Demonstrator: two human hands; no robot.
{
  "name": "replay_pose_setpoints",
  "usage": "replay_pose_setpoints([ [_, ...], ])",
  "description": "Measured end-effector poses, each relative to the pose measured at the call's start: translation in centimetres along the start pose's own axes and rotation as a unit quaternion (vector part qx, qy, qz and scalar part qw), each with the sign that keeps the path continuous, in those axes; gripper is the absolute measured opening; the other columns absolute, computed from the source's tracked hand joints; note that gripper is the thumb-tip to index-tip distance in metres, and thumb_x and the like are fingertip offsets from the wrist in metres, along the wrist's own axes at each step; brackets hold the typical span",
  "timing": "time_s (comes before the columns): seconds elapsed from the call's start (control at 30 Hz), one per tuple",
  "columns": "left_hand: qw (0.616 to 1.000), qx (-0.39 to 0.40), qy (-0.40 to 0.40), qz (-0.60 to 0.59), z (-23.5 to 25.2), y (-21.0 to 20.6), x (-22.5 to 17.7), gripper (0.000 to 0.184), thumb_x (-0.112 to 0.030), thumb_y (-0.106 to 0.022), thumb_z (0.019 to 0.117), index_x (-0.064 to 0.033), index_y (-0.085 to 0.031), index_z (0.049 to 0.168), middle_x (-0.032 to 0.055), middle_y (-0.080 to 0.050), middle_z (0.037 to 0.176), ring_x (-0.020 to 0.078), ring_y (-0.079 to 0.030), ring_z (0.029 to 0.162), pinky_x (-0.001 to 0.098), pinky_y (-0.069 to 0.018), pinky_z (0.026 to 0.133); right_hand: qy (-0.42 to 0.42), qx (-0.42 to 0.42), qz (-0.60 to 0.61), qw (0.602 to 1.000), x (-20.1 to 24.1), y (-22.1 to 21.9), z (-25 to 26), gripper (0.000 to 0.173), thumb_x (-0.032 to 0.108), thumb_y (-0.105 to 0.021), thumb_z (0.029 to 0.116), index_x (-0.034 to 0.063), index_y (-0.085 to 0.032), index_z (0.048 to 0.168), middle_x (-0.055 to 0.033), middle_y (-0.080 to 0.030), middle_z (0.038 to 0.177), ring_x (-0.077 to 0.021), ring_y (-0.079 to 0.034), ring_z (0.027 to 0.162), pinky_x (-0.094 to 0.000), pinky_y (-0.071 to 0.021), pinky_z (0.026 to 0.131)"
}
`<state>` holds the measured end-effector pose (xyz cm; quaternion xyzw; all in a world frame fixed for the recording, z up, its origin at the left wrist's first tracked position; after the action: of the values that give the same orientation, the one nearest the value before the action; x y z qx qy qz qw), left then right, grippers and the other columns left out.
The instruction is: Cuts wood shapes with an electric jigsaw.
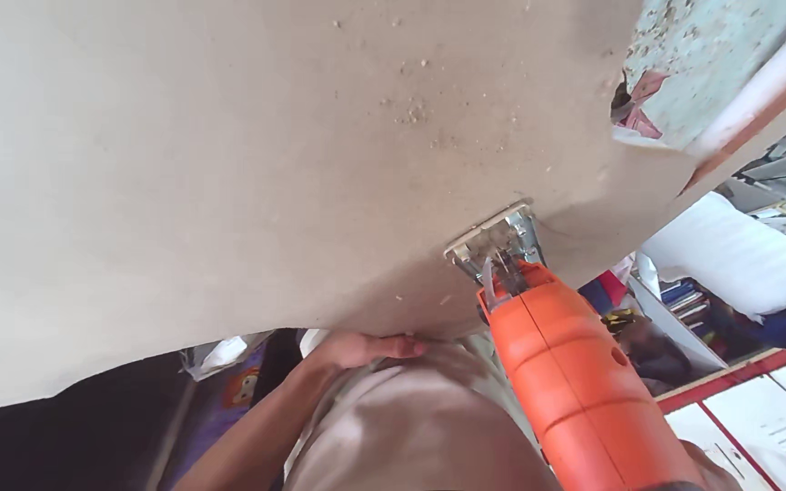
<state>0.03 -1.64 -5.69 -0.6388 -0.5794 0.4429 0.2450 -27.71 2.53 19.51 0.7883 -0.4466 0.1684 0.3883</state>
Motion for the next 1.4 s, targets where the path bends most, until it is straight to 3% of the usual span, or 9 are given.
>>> replay_pose_setpoints([
  [0.17,1.0,0.018,0.001,-0.008,0.0,-0.2,-0.6,0.025,-0.021,-0.074,0.0948,-0.0267,-0.074,0.119,-0.0153,-0.074,0.115,-0.0025,-0.067,0.108,0.0231,-0.0555,0.099,-0.003,-0.033,0.013,0.999,0.8,-0.9,0.1,0.043,0.039,-0.066,0.0929,0.0001,-0.07,0.11,-0.0149,-0.074,0.1,-0.0243,-0.073,0.091,-0.0406,-0.0608,0.079],
  [0.27,1.0,0.018,0.0,0.0,-0.1,-0.4,-1.1,0.026,-0.02,-0.074,0.0945,-0.0278,-0.074,0.119,-0.0172,-0.074,0.116,-0.0045,-0.066,0.109,0.0213,-0.0549,0.099,0.0,-0.07,0.001,0.998,1.5,-1.6,1.2,0.032,0.035,-0.061,0.0967,0.0032,-0.067,0.099,-0.0116,-0.072,0.089,-0.0188,-0.07,0.083,-0.0331,-0.0574,0.074],
  [0.37,1.0,0.028,0.005,0.006,0.0,-0.5,-1.8,0.025,-0.019,-0.072,0.0957,-0.029,-0.074,0.119,-0.0191,-0.073,0.117,-0.0065,-0.065,0.109,0.0194,-0.0542,0.099,-0.002,-0.073,0.018,0.997,1.8,-2.0,1.3,0.028,0.03,-0.061,0.0966,0.0029,-0.068,0.098,-0.0115,-0.072,0.088,-0.0186,-0.07,0.081,-0.0322,-0.057,0.072],
  [0.57,0.997,0.025,0.059,0.033,0.2,-1.0,-3.9,0.022,-0.02,-0.071,0.0962,-0.0277,-0.075,0.116,-0.0208,-0.073,0.113,-0.0097,-0.064,0.108,0.016,-0.0535,0.097,-0.021,-0.084,0.061,0.994,1.8,-3.5,-0.1,0.036,0.037,-0.065,0.094,0.0022,-0.069,0.104,-0.0122,-0.073,0.094,-0.0197,-0.071,0.086,-0.0347,-0.0584,0.076],
  [0.7,0.993,0.026,0.107,0.044,0.5,-1.1,-5.0,0.019,-0.012,-0.071,0.0935,-0.0208,-0.076,0.11,-0.0178,-0.075,0.107,-0.0093,-0.066,0.102,0.0153,-0.0546,0.093,-0.039,-0.063,0.101,0.992,2.0,-3.8,-0.7,0.044,0.04,-0.066,0.0922,-0.0003,-0.069,0.109,-0.0146,-0.073,0.097,-0.0238,-0.071,0.087,-0.0397,-0.0596,0.076],
  [0.87,0.978,0.08,0.193,0.028,0.5,-0.3,-4.0,0.02,-0.016,-0.068,0.097,-0.0102,-0.073,0.116,-0.0095,-0.074,0.11,-0.0051,-0.065,0.106,0.0196,-0.0535,0.098,-0.041,-0.079,0.09,0.992,2.6,-4.5,-0.9,0.045,0.041,-0.063,0.095,-0.0001,-0.069,0.111,-0.0148,-0.074,0.101,-0.0247,-0.073,0.092,-0.0416,-0.0614,0.08],
  [1.1,0.949,0.087,0.302,0.031,0.4,-0.3,-4.6,0.025,-0.018,-0.061,0.0996,-0.0045,-0.071,0.118,-0.006,-0.074,0.11,-0.0056,-0.065,0.104,0.0176,-0.0516,0.097,-0.051,-0.093,0.109,0.988,3.1,-5.4,-1.0,0.045,0.041,-0.063,0.0954,-0.0004,-0.069,0.114,-0.0157,-0.075,0.104,-0.0262,-0.073,0.097,-0.0437,-0.0617,0.084],
  [1.23,0.94,0.103,0.315,0.08,0.7,-0.1,-4.8,0.026,-0.018,-0.057,0.1022,-0.0023,-0.071,0.118,-0.0023,-0.074,0.108,-0.0054,-0.064,0.102,0.0171,-0.0512,0.096,-0.056,-0.114,0.119,0.985,3.4,-6.3,-1.0,0.047,0.042,-0.061,0.096,-0.001,-0.069,0.114,-0.0153,-0.075,0.104,-0.025,-0.074,0.095,-0.0425,-0.062,0.083],
  [1.4,0.891,0.144,0.397,0.168,0.5,1.1,-3.3,0.038,-0.031,-0.05,0.1087,-0.0035,-0.066,0.13,0.0063,-0.068,0.125,0.0017,-0.06,0.117,0.0232,-0.0454,0.106,-0.064,-0.114,0.145,0.981,3.6,-7.2,-1.0,0.048,0.041,-0.065,0.0931,-0.0015,-0.067,0.114,-0.0154,-0.074,0.102,-0.0243,-0.073,0.092,-0.0404,-0.0613,0.079],
])
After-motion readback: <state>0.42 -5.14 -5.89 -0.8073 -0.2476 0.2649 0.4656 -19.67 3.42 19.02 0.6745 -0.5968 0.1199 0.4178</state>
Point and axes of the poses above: each hand's wrist, its own z-axis towards the middle knuckle, its own y-axis out of the back of the hand, x = y × z, the point moved 2 cm from there along z, towards the middle knuckle
